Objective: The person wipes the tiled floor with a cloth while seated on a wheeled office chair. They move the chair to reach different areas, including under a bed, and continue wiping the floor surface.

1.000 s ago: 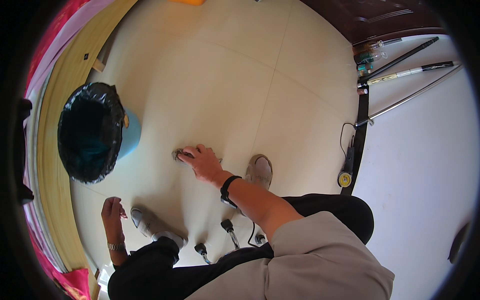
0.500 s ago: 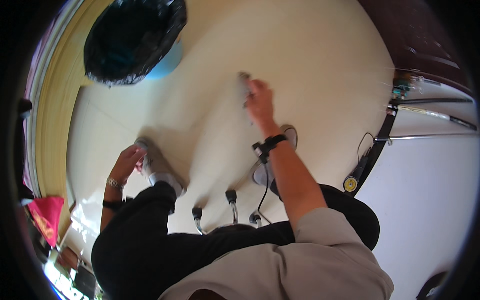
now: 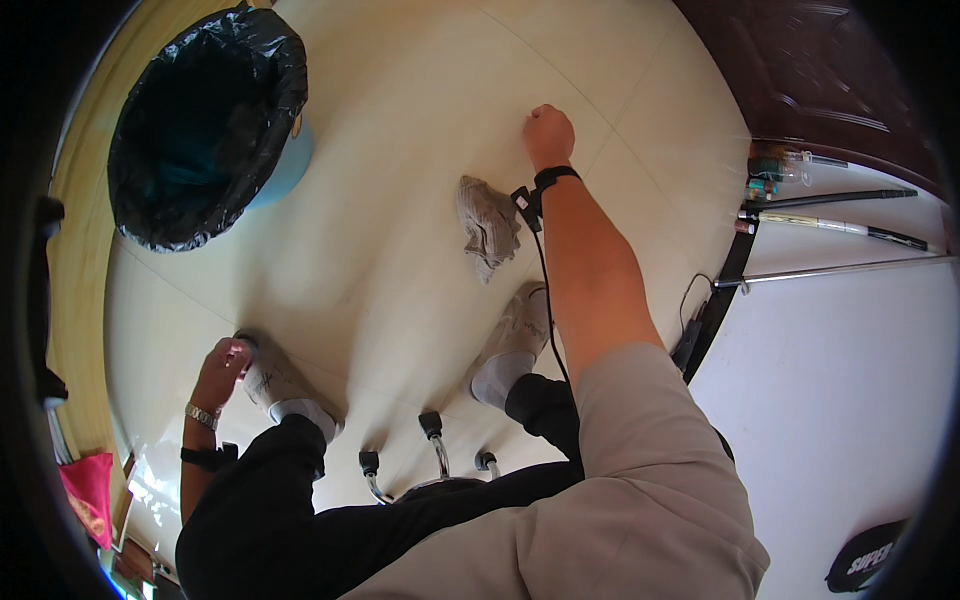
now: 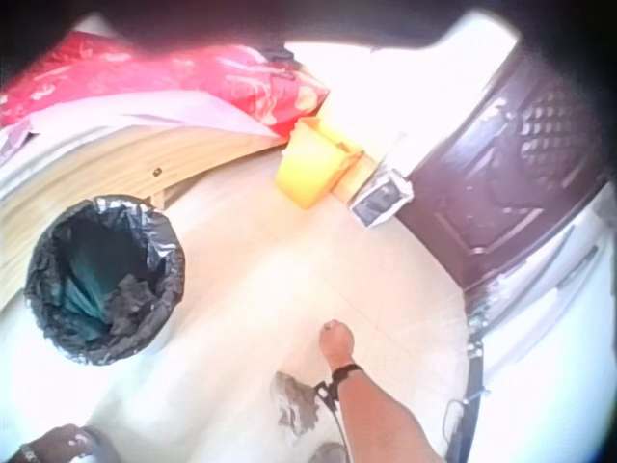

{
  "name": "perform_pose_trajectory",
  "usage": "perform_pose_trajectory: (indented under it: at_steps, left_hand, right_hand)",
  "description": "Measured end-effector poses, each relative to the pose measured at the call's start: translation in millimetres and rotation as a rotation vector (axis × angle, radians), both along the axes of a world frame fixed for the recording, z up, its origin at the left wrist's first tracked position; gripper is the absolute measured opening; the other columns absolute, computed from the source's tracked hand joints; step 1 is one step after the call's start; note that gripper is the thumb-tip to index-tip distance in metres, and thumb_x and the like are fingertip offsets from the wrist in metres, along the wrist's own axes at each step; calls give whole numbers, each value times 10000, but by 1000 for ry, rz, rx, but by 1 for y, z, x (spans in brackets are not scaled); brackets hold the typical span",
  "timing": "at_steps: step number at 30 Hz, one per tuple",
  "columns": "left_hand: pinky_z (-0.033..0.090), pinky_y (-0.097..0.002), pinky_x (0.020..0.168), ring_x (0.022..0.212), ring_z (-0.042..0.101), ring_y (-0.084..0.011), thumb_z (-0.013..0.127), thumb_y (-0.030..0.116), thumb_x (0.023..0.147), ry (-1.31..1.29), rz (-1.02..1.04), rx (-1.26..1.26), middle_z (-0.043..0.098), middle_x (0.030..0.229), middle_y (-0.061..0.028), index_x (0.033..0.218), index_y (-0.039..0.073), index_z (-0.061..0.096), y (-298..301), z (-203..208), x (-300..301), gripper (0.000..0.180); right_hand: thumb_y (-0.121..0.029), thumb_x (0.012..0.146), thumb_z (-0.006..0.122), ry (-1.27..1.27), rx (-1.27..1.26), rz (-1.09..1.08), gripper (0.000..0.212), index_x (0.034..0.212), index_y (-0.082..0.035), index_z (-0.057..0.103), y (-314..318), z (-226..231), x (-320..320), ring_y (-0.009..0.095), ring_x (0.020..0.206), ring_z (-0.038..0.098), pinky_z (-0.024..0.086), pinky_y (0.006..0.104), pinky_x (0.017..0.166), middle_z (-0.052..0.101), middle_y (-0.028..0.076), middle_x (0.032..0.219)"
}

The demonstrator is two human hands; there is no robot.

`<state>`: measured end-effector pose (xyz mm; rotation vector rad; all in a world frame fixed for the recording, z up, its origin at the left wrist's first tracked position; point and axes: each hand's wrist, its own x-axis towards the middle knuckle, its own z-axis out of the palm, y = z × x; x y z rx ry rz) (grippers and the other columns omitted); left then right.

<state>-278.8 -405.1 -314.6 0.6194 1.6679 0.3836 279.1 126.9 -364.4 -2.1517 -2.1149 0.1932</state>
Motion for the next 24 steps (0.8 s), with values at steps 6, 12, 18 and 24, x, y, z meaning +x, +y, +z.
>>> perform_pose_trajectory:
  at_steps: [6, 12, 18, 24]
  left_hand:
    - [559, -352, 889, 976, 649, -177, 816, 239, 1078, 101, -157, 176, 658, 1109, -58, 1144, 60, 760, -5, -4, 8, 199]
    - [558, -348, 893, 975, 645, -177, 825, 249, 1073, 68, -175, 126, 673, 1116, -54, 1165, 58, 762, 2, -2, 1, 221]
    - [556, -344, 901, 971, 641, -167, 831, 255, 1066, -6, -103, 1, 683, 1105, -43, 1181, 55, 763, 3, -5, -3, 240]
    - [556, -346, 903, 976, 643, -166, 827, 262, 1067, 1, -113, 18, 684, 1103, -36, 1181, 54, 764, 3, -2, -2, 245]
  right_hand:
    - [-310, 1070, 752, -186, -153, 52, 271, 1139, -81, 878, 24, 7, -3, 395, 1103, 816, 659, 510, 961, 862, 167, 1132]
    - [-313, 1097, 710, -244, -167, 168, 305, 1103, -51, 867, 32, 7, 0, 421, 1101, 807, 657, 523, 966, 849, 202, 1109]
    - [-267, 1050, 733, -280, -173, 191, 249, 1082, -65, 874, 37, 4, 2, 431, 1073, 806, 651, 534, 945, 850, 204, 1099]
    - [-254, 1082, 715, -359, -210, 197, 264, 1062, -43, 873, 38, 1, -3, 417, 1095, 816, 673, 514, 943, 858, 191, 1111]
